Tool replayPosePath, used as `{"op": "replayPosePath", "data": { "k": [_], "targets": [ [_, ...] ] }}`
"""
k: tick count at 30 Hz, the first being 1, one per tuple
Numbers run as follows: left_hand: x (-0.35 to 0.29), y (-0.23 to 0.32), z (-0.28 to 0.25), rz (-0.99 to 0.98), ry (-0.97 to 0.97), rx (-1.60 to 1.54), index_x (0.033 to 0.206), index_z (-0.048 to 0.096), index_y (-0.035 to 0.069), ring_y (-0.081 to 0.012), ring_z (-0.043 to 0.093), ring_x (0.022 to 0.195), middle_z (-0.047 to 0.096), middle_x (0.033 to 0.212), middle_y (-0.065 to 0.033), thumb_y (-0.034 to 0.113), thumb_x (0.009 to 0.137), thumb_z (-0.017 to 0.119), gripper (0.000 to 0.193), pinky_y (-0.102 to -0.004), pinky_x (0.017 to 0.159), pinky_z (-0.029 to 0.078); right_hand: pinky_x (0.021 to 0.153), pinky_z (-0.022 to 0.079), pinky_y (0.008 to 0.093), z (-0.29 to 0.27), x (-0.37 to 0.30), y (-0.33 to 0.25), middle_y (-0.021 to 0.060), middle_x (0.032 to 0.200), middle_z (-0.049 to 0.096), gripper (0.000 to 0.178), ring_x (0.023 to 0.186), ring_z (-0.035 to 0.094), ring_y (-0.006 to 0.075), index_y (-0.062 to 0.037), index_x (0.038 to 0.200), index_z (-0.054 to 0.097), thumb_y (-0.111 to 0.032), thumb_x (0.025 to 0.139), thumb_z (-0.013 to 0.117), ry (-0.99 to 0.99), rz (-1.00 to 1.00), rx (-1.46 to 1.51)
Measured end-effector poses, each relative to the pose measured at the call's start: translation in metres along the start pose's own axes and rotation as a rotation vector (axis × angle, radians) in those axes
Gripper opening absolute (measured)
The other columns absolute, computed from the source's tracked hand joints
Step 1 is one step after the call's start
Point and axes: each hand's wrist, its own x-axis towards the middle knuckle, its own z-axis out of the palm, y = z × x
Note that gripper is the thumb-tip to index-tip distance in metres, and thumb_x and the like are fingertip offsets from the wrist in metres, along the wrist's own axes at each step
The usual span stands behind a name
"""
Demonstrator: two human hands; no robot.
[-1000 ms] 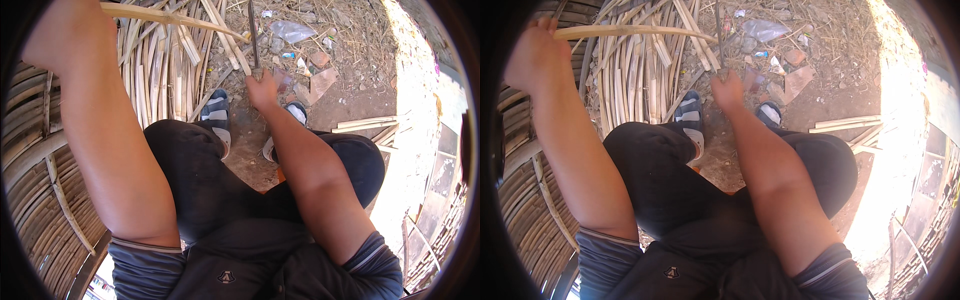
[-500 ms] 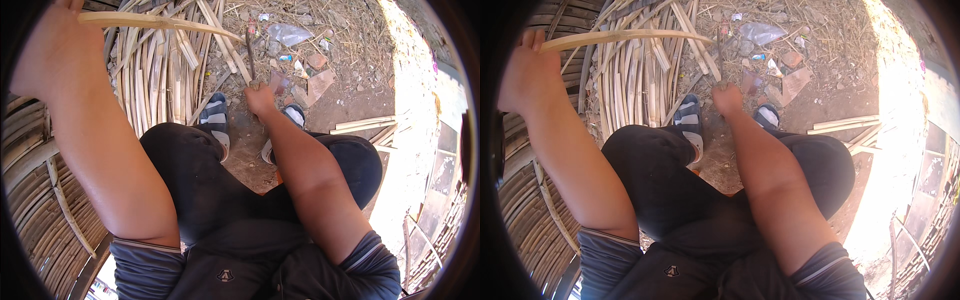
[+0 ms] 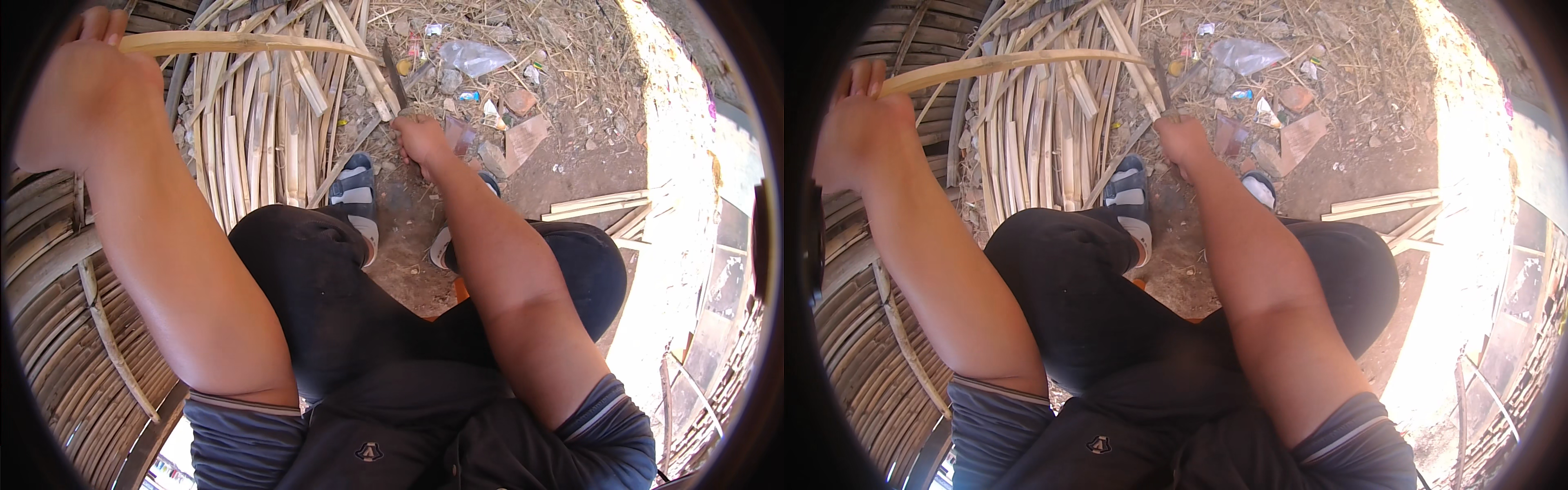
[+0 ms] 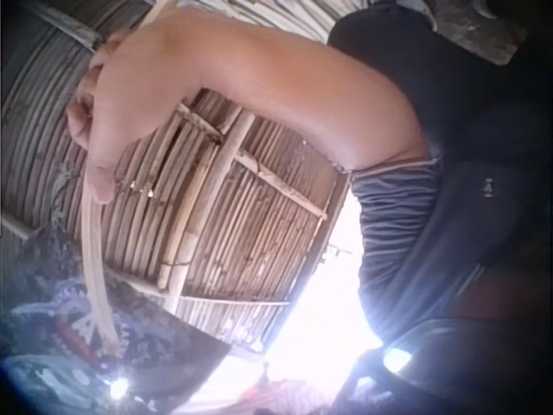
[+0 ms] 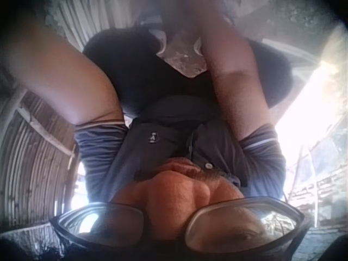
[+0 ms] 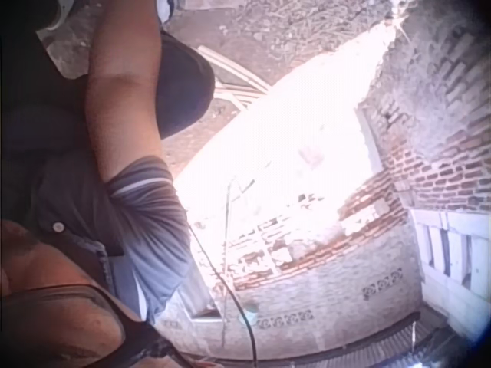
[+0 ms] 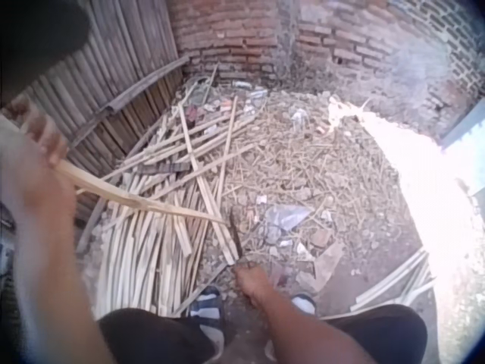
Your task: The person carves a thin strip of bamboo using a large blade, shaving off layers to smooth the surface while holding the bamboo by hand.
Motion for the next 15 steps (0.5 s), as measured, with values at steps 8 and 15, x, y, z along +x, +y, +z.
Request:
{"op": "replayPosePath", "data": {
  "k": [8, 15],
  "targets": [
    [0.010, -0.004, -0.001, 0.016, -0.008, -0.001, 0.123, 0.046, -0.002, -0.0268, 0.032, 0.114, 0.035, 0.123, -0.0124, 0.025, 0.082, 0.055, 0.049, -0.0328, 0.089, 0.034, 0.093, 0.053, 0.0514, 0.005, -0.025, -0.022, 0.0340, 0.105, 0.071, 0.051, 0.104, 0.068, 0.0501, 0.0110, 0.114, 0.064, -0.031, 0.086, 0.068, 0.388, -0.505, -0.423],
    [0.009, -0.001, 0.002, 0.189, -0.064, 1.417, 0.131, 0.045, -0.005, -0.0306, 0.033, 0.126, 0.035, 0.135, -0.0161, 0.024, 0.078, 0.055, 0.061, -0.0340, 0.097, 0.036, 0.098, 0.054, 0.0490, -0.017, 0.008, 0.015, 0.0354, 0.111, 0.070, 0.056, 0.109, 0.069, 0.0488, 0.0089, 0.123, 0.063, -0.036, 0.088, 0.066, 0.133, -0.020, -0.655]
  ]
}}
